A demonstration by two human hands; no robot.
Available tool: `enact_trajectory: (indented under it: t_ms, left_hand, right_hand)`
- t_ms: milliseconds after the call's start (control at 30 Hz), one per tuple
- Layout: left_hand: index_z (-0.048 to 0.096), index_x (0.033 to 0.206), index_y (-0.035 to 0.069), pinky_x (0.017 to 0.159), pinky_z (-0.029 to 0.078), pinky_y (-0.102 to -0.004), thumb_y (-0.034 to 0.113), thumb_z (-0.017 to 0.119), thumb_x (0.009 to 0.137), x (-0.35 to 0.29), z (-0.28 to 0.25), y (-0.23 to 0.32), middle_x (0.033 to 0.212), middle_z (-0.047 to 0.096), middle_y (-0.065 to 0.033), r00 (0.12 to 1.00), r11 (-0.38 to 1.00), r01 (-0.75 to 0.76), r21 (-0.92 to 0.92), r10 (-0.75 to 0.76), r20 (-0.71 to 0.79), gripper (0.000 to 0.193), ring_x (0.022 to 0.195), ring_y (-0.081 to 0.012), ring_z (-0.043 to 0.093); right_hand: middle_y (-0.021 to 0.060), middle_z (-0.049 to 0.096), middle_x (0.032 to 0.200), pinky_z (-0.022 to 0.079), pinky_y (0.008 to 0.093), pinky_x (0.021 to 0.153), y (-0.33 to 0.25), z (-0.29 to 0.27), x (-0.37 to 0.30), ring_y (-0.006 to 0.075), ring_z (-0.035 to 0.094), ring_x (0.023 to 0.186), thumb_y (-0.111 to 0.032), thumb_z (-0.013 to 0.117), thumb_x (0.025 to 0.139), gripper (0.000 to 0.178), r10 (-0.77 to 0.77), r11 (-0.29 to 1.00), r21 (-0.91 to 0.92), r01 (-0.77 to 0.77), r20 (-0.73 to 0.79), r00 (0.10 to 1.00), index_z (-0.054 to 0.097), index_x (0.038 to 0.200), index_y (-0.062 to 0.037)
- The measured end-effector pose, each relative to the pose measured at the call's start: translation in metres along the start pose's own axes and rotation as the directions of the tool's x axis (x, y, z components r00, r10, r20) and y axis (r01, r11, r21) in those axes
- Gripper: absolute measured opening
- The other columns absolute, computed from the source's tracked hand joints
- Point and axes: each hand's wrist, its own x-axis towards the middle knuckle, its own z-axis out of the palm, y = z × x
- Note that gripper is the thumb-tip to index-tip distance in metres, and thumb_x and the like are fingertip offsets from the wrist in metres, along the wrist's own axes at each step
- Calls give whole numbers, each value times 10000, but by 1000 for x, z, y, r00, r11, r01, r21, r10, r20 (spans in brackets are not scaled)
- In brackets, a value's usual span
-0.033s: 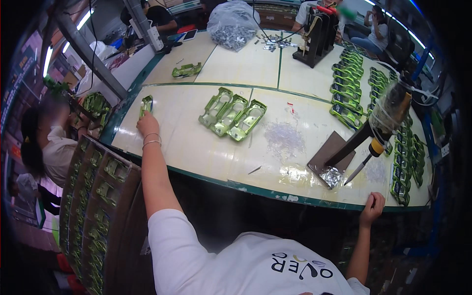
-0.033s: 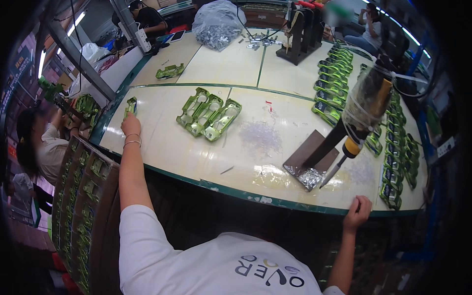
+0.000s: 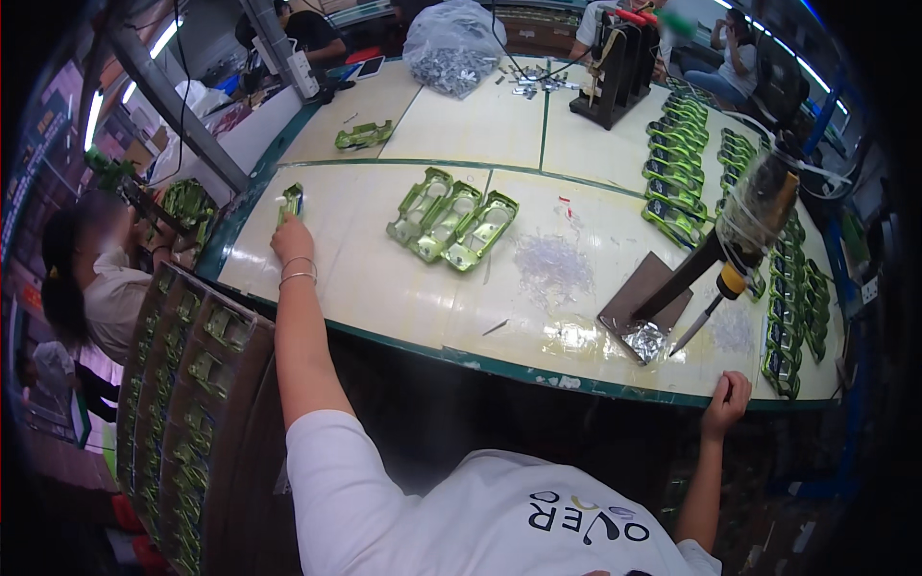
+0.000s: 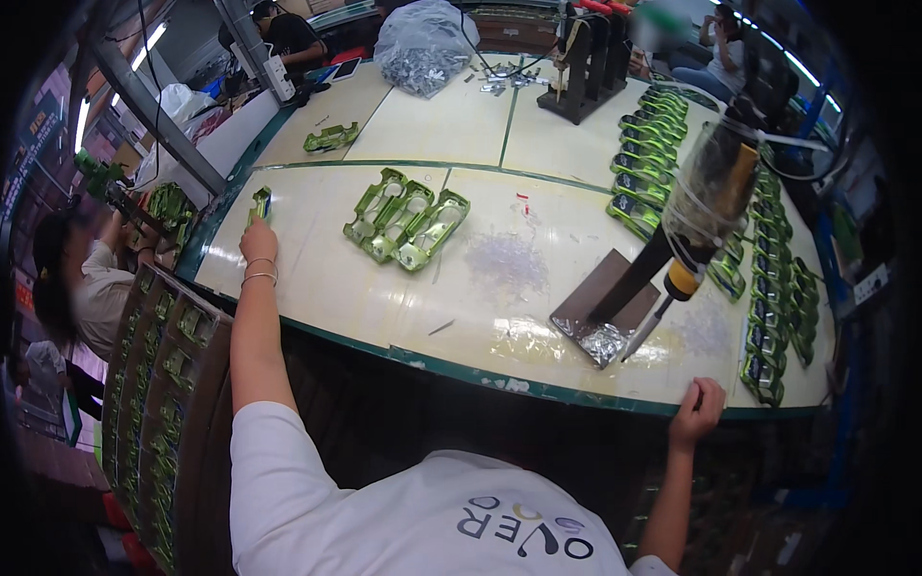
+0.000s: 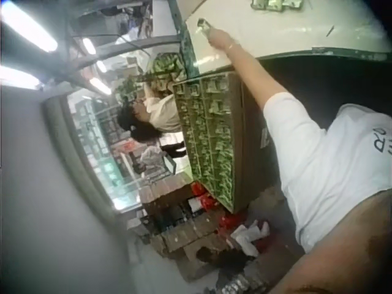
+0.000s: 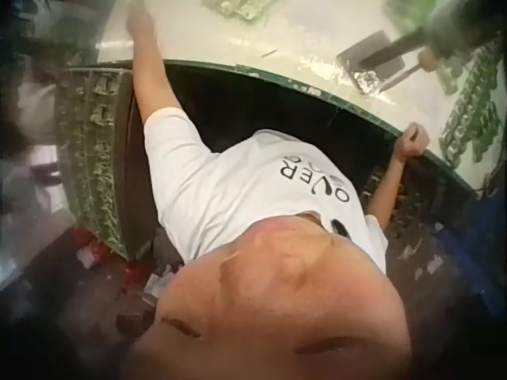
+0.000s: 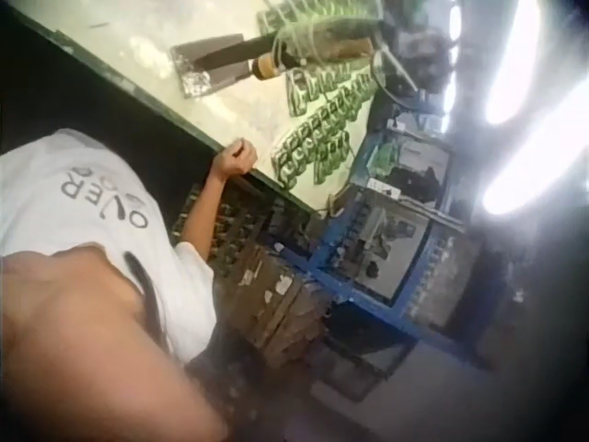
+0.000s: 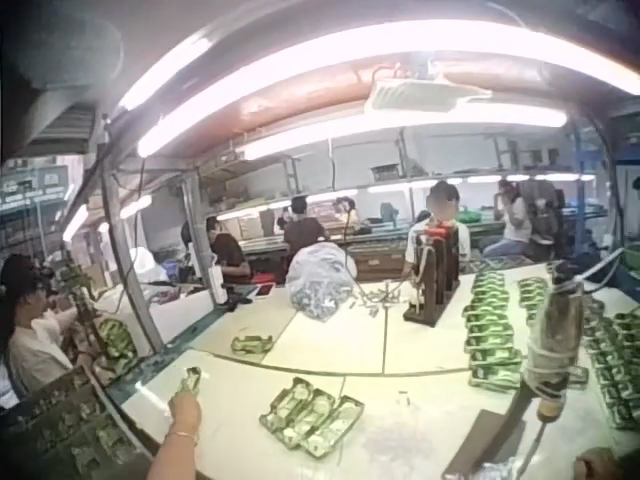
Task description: The person fits clear window inserts into toy car shells by hand, fastens them using a mounted power screwdriver, and places the assembled car bodies into partitioned cardboard trays.
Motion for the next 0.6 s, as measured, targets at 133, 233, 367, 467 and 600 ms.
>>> enact_trajectory:
  t_ms: [133, 233, 367, 467, 600]
  left_hand:
    - [499, 911, 15, 623, 476, -416, 170, 472, 771, -53, -58, 39, 764, 587, -198, 997, 989, -61, -132, 65, 28, 211, 703, -305, 600]
    - [501, 787, -24, 508, 482, -328, 123, 489, 752, -106, -116, 54, 679, 579, -177, 994, 774, 28, -632, 46, 101, 152, 602, -225, 600]
    - [502, 757, -12, 380, 435, -237, 84, 539, 742, -200, -206, 66, 611, 561, -116, 829, 227, 389, -893, 336, 447, 104, 472, -171, 563]
    - [495, 746, -7, 394, 446, -229, 95, 561, 749, -271, -266, 78, 613, 559, -98, 561, 250, 503, -827, 633, 533, 121, 487, -146, 561]
    - [499, 720, 9, 401, 445, -218, 170, 599, 759, -326, -274, 114, 588, 541, -50, 93, 368, 461, -807, 885, 456, 193, 494, -112, 538]
  right_hand:
    - [127, 543, 764, 415, 332, 654, -5, 0, 1, 266, 510, 724, 2, 512, 744, 42, 4, 1000, 5, -4, 9, 1000, 543, 773, 3]
    - [121, 534, 794, 419, 301, 642, -20, -5, -3, 243, 511, 723, 38, 508, 745, 73, 71, 981, 185, -60, -50, 996, 535, 809, 14]
    - [133, 529, 781, 428, 311, 641, -88, -27, -22, 244, 514, 710, 54, 553, 680, 130, -9, 870, 491, -44, 104, 994, 528, 795, 0]
    - [153, 485, 1029, 412, 366, 770, -146, -32, -16, 293, 483, 919, -116, 701, 563, 475, -399, 701, 712, 40, 345, 850, 518, 994, -38]
    - [170, 448, 1115, 381, 391, 844, -183, -26, -2, 309, 451, 1025, -178, 731, 525, 665, -584, 657, 745, 112, 409, 701, 442, 1107, -38]
